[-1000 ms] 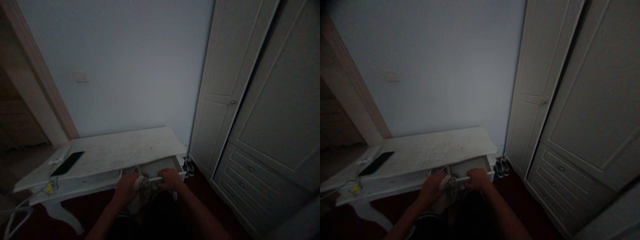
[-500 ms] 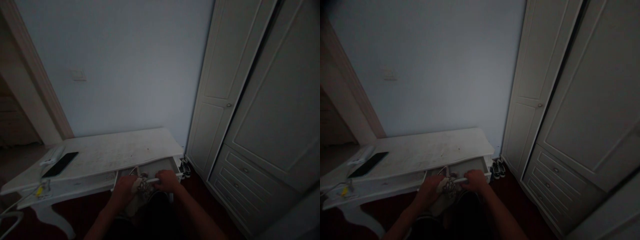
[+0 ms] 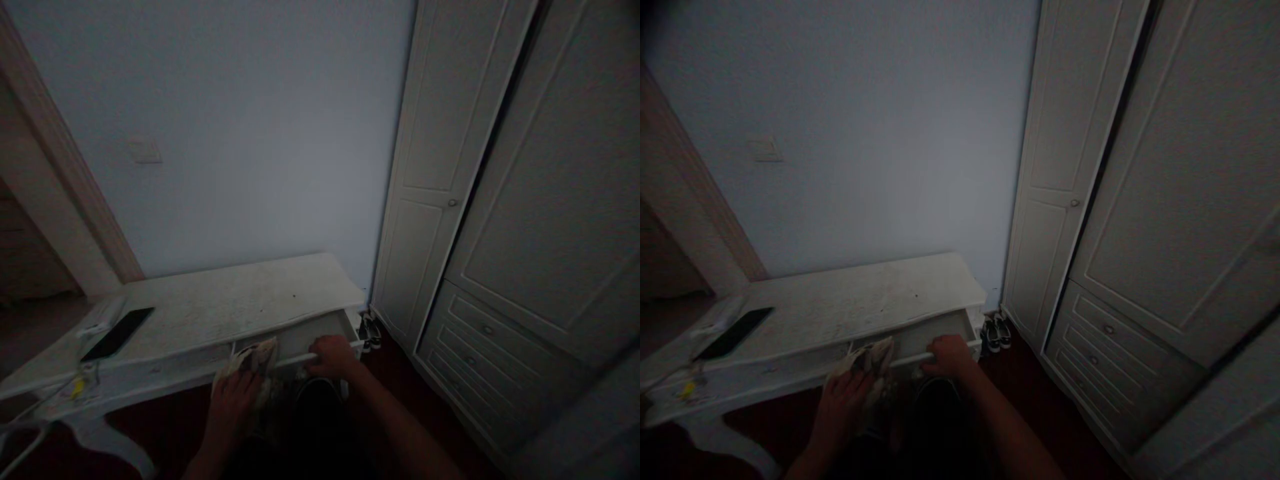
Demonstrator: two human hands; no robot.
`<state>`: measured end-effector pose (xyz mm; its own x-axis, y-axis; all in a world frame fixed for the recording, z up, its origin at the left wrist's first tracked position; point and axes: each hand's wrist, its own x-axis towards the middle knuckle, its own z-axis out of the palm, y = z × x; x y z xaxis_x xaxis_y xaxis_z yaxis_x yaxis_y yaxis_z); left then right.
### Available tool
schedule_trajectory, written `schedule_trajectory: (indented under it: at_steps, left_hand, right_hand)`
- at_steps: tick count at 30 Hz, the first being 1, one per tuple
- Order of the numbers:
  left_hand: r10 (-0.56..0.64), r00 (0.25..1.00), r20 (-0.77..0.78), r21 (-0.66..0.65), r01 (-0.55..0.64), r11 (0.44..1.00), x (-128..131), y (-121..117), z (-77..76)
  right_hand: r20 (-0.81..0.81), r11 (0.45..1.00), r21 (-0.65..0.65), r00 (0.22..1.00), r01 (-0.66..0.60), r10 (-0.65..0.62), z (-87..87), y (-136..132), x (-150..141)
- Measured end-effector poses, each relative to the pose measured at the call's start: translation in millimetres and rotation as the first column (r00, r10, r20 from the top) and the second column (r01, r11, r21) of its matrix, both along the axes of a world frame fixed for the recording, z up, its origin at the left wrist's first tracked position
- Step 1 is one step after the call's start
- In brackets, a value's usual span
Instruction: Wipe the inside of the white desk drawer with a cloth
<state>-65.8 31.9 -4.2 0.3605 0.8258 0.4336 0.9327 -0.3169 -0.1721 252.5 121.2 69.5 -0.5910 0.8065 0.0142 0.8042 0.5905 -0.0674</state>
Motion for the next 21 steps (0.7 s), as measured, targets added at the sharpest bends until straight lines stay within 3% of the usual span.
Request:
schedule_trajectory:
  at_steps: [3, 6, 9, 11, 16, 21]
  left_hand:
    - [-0.064, 0.998, 0.027, 0.168, 0.059, 0.984, 35.8, 4.3, -19.0]
    - [-0.141, 0.989, 0.041, 0.246, 0.126, 0.961, 72.7, 12.2, -33.4]
    - [-0.198, 0.979, 0.049, 0.287, 0.176, 0.942, 83.7, 17.8, -46.2]
    - [-0.223, 0.974, 0.034, 0.293, 0.204, 0.934, 71.2, 17.8, -54.7]
    - [-0.236, 0.971, -0.044, 0.301, 0.238, 0.924, 8.1, 3.4, -71.6]
    - [-0.109, 0.994, -0.013, 0.22, 0.109, 0.969, -39.9, -11.8, -66.2]
  right_hand:
    - [0.011, 1.0, -0.003, 1.0, -0.011, 0.011, 0.8, 2.1, -0.4]
    - [0.036, 1.0, -0.009, 0.999, -0.013, 0.014, 3.4, 3.3, 0.0]
    - [0.054, 1.0, -0.011, 0.998, -0.011, 0.012, 5.2, 3.8, 0.8]
    - [0.051, 1.0, -0.01, 0.999, -0.017, 0.018, 4.6, 3.9, 1.4]
    - [-0.004, 1.0, 0.014, 1.0, -0.02, 0.02, -1.2, 3.5, 2.7]
    - [-0.014, 1.0, 0.0, 1.0, -0.007, 0.007, 0.9, 1.1, 2.0]
